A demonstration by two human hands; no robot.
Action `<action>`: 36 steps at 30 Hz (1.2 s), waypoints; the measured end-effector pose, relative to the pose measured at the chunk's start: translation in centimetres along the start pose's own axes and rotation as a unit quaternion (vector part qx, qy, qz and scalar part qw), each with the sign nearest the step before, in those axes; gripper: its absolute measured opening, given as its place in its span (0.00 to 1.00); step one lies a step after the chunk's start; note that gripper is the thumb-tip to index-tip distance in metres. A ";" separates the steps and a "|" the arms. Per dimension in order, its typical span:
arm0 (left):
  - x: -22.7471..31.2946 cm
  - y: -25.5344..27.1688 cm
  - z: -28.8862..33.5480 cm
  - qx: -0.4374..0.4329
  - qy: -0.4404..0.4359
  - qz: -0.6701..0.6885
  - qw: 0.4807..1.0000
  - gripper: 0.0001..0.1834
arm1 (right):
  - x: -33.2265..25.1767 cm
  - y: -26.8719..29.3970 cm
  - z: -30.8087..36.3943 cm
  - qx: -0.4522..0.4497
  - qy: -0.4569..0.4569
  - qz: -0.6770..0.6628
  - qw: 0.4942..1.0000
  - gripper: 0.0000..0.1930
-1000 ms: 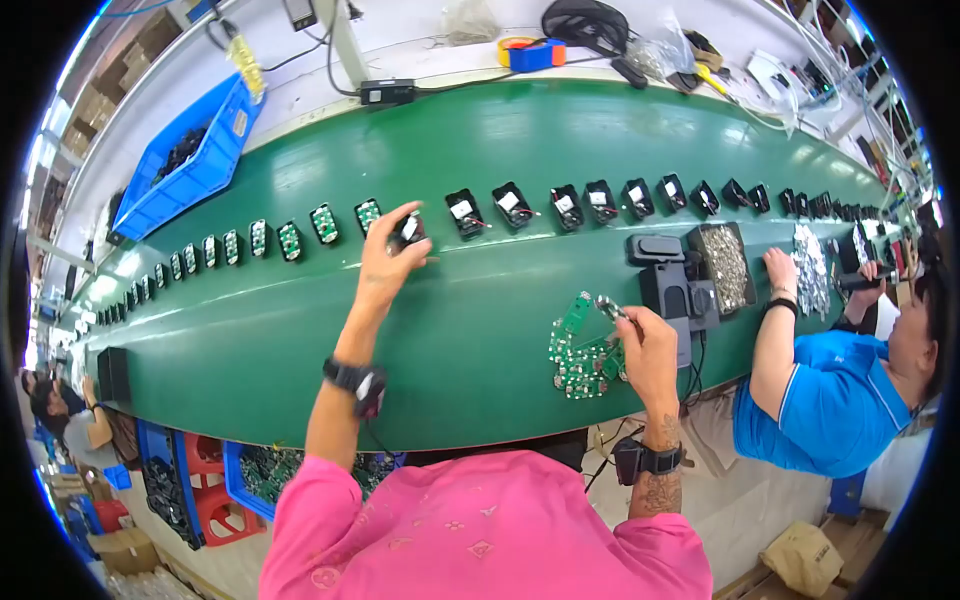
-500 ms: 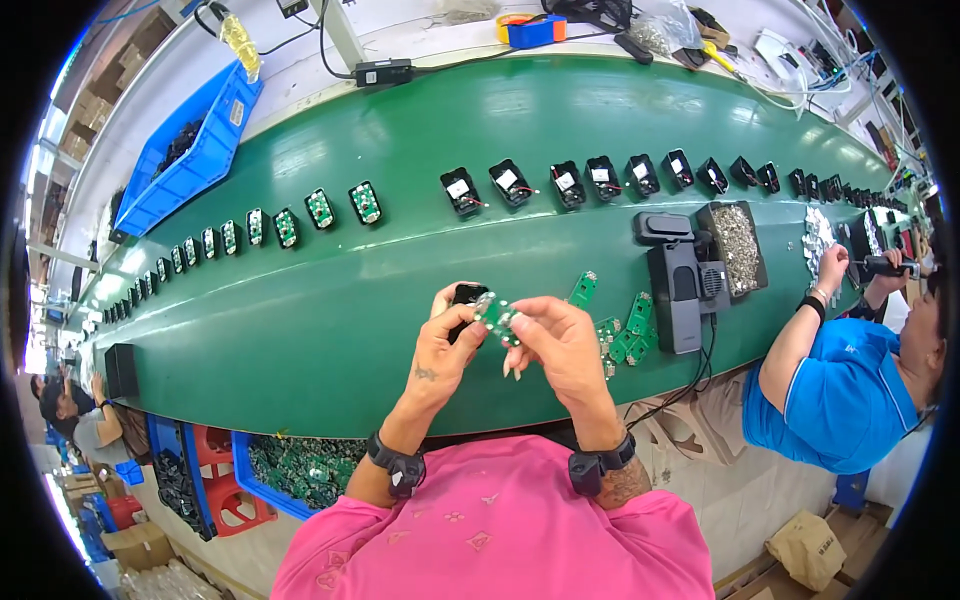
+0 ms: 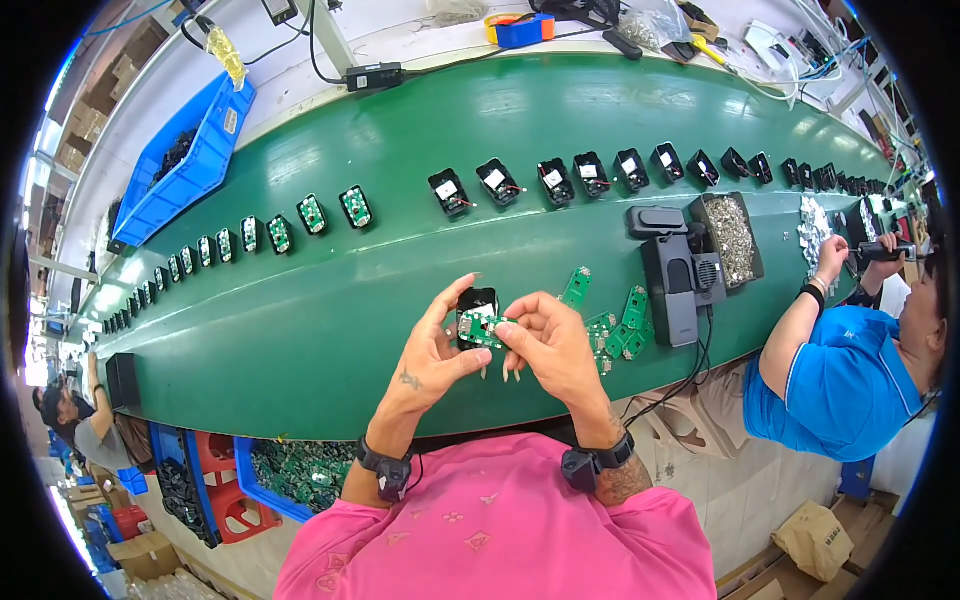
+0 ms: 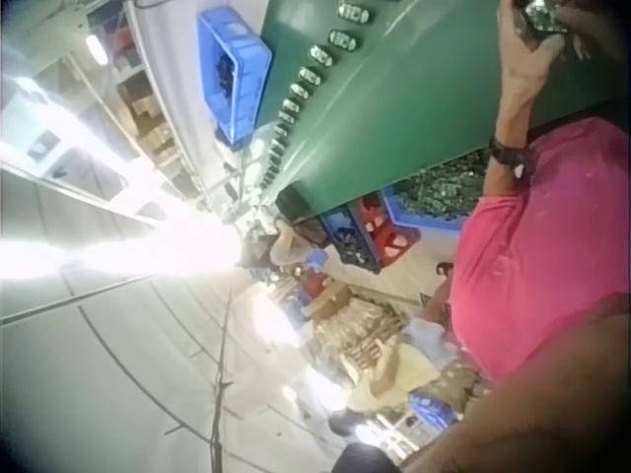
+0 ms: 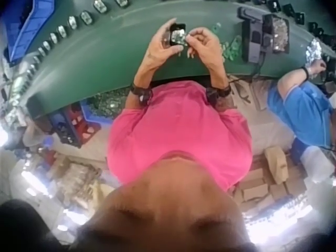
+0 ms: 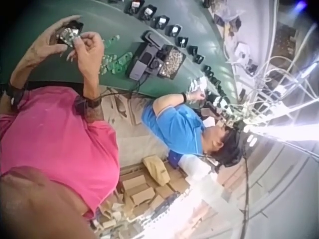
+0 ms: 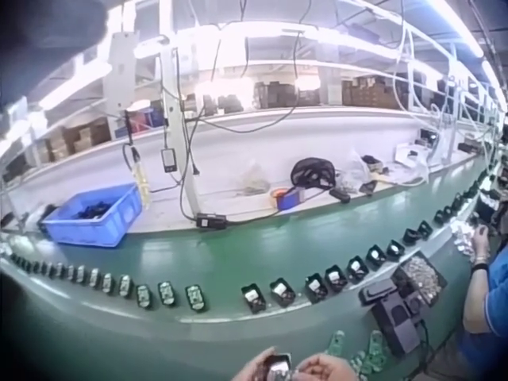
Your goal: The person picks up a circuit board and a black plastic housing, fits the board into the housing by hand, and places the assembled unit onto the conveyor belt.
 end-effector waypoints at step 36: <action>1.3 -0.4 0.6 0.092 -0.151 -0.239 0.955 0.10 | -2.4 0.9 0.6 -0.027 -0.007 0.043 0.999 0.06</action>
Point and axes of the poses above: each hand's wrist, its own z-axis away from the middle knuckle, its own y-axis out of the back of the hand, x = y × z, the point moved 8 cm from there along -z, towards the middle knuckle, and after that the axes turned 1 degree about -x, right-handed, at the moved point
